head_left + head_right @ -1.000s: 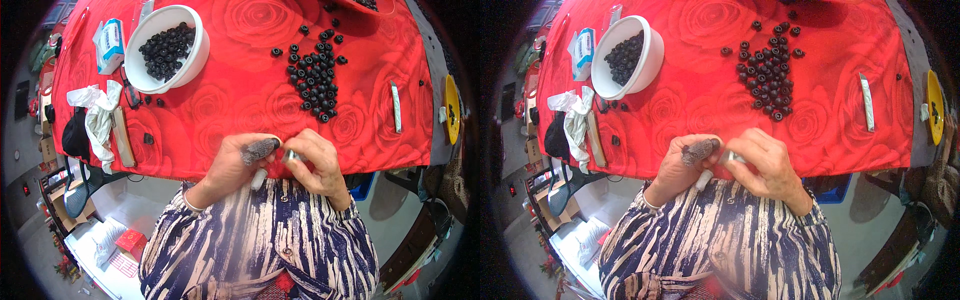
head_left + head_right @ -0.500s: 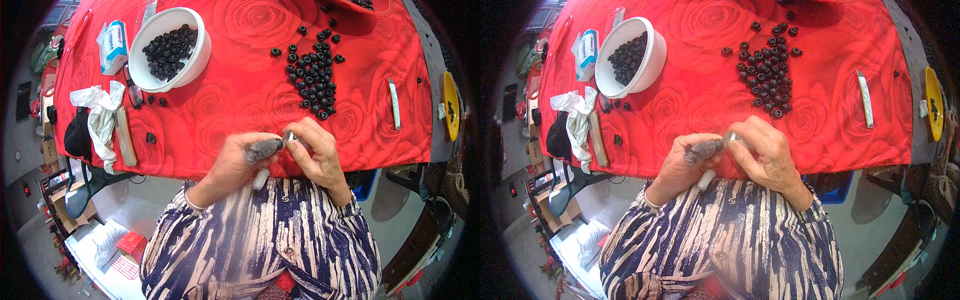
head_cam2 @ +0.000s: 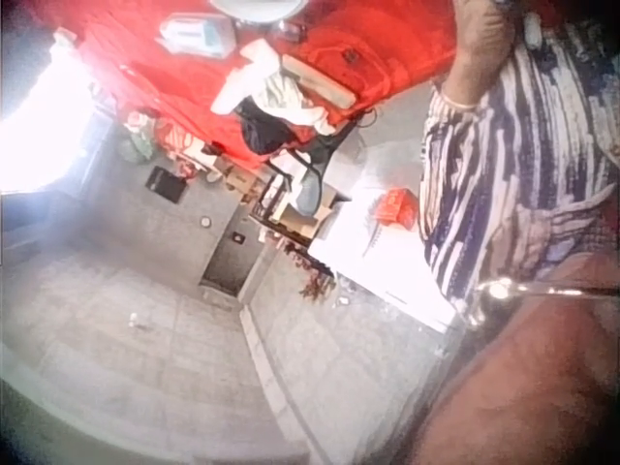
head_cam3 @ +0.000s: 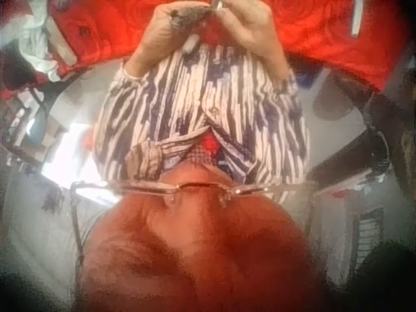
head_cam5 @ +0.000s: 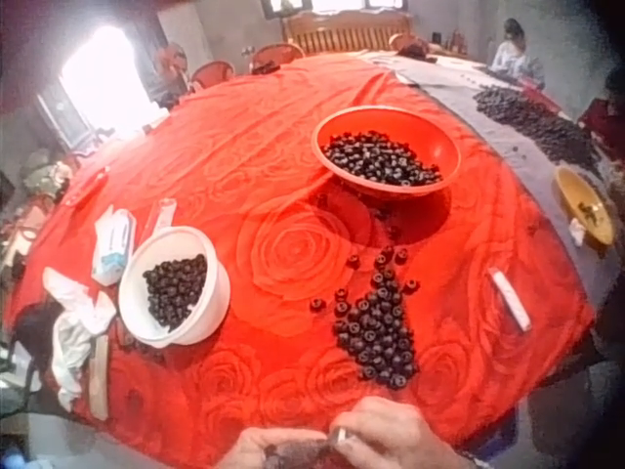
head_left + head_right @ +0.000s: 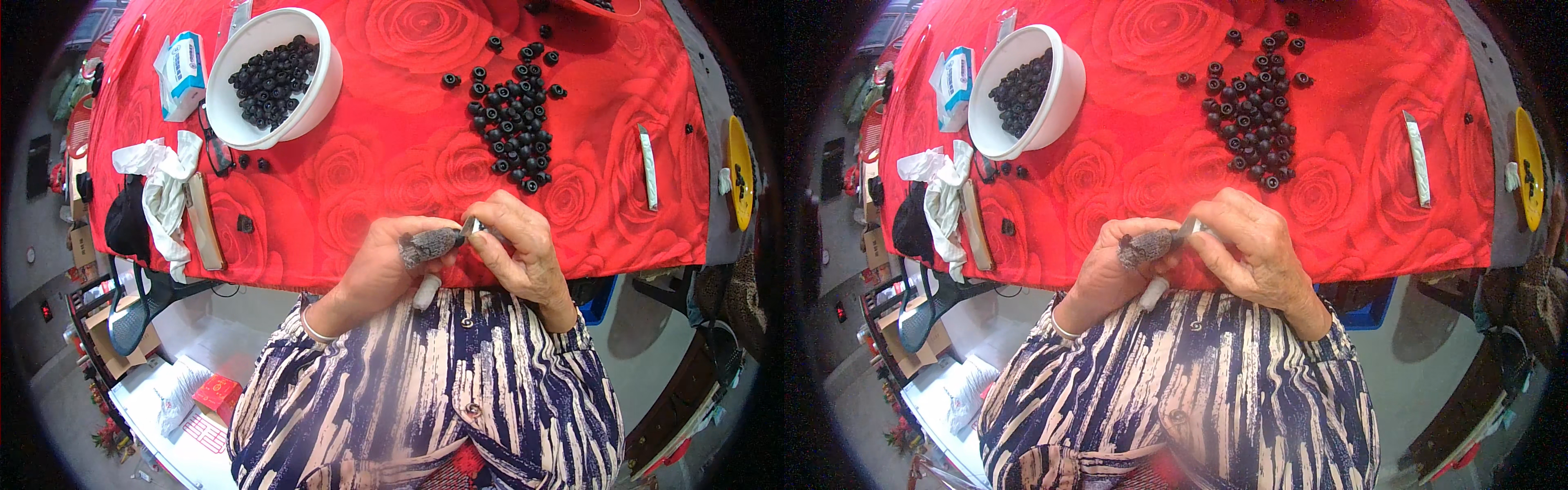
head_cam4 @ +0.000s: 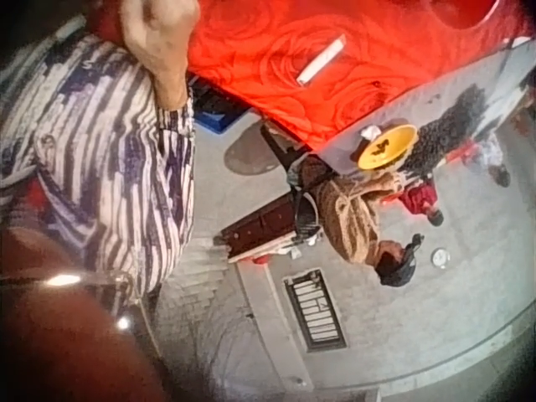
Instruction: The person trims flash from small black circular plastic components using a small metal trimming knife.
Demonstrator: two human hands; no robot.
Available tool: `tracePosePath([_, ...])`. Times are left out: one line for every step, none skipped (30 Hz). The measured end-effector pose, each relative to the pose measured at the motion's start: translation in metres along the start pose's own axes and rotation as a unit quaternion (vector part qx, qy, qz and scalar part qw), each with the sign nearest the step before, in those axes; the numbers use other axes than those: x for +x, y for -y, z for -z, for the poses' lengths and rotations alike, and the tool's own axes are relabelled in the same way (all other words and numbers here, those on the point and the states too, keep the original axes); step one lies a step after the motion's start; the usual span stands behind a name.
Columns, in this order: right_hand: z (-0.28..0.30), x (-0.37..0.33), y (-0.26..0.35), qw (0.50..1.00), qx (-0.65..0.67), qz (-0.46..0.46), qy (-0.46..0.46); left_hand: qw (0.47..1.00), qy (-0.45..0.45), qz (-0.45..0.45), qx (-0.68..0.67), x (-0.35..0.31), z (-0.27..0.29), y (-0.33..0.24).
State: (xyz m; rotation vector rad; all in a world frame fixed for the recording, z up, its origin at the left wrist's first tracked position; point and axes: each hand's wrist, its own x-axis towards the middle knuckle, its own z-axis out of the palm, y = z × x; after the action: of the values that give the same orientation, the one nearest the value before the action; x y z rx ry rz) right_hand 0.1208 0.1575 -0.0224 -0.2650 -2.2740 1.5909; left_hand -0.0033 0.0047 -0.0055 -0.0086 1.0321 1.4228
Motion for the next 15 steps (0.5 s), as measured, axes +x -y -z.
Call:
tracePosePath([0.0,0.0,-0.002,1.0,-0.01,0.024,-0.004,1.0,0.006,0.003,-0.006,-0.001,0.0,0.0])
tracePosePath([-0.001,-0.001,-0.004,0.999,-0.021,0.047,-0.008,1.0,0.006,0.005,-0.006,-0.001,0.001,0.0])
tracePosePath([0.001,-0.002,-0.005,0.999,-0.02,0.046,-0.007,0.999,0.012,0.031,-0.009,-0.001,0.002,0.001])
tracePosePath([0.004,-0.002,-0.007,0.995,-0.057,0.084,0.002,0.998,0.018,0.055,-0.012,-0.001,0.005,0.001])
tracePosePath([0.005,-0.001,-0.008,0.988,-0.093,0.122,0.011,0.998,0.017,0.052,-0.012,0.002,0.008,0.001])
tracePosePath([0.002,-0.003,-0.007,0.982,-0.103,0.152,0.046,0.997,0.044,0.043,-0.056,0.006,0.013,0.002])
tracePosePath([-0.001,-0.006,-0.007,0.973,-0.113,0.184,0.08,0.992,0.072,0.032,-0.099,0.011,0.017,0.002])
tracePosePath([-0.008,-0.011,-0.006,0.969,-0.114,0.196,0.094,0.982,0.09,0.039,-0.163,0.014,0.017,0.003])
tracePosePath([-0.008,-0.013,-0.005,0.971,-0.112,0.187,0.096,0.982,0.092,0.035,-0.162,0.016,0.017,0.004])
tracePosePath([-0.005,-0.012,-0.007,0.982,-0.074,0.161,0.058,0.974,0.111,0.056,-0.19,0.013,0.015,0.004])
tracePosePath([-0.002,-0.009,-0.007,0.99,-0.036,0.135,0.02,0.964,0.131,0.077,-0.217,0.012,0.014,0.005])
tracePosePath([0.002,-0.005,-0.002,0.994,-0.023,0.107,-0.022,0.971,0.124,0.07,-0.191,0.011,0.011,0.002])
tracePosePath([0.001,-0.005,0.002,0.993,-0.042,0.091,-0.063,0.971,0.128,0.069,-0.19,0.011,0.011,0.003])
tracePosePath([-0.002,-0.002,0.001,0.992,-0.037,0.093,-0.071,0.969,0.136,0.076,-0.194,0.012,0.011,0.003])
tracePosePath([-0.006,0.001,0.0,0.992,-0.033,0.095,-0.079,0.966,0.143,0.082,-0.197,0.013,0.012,0.003])
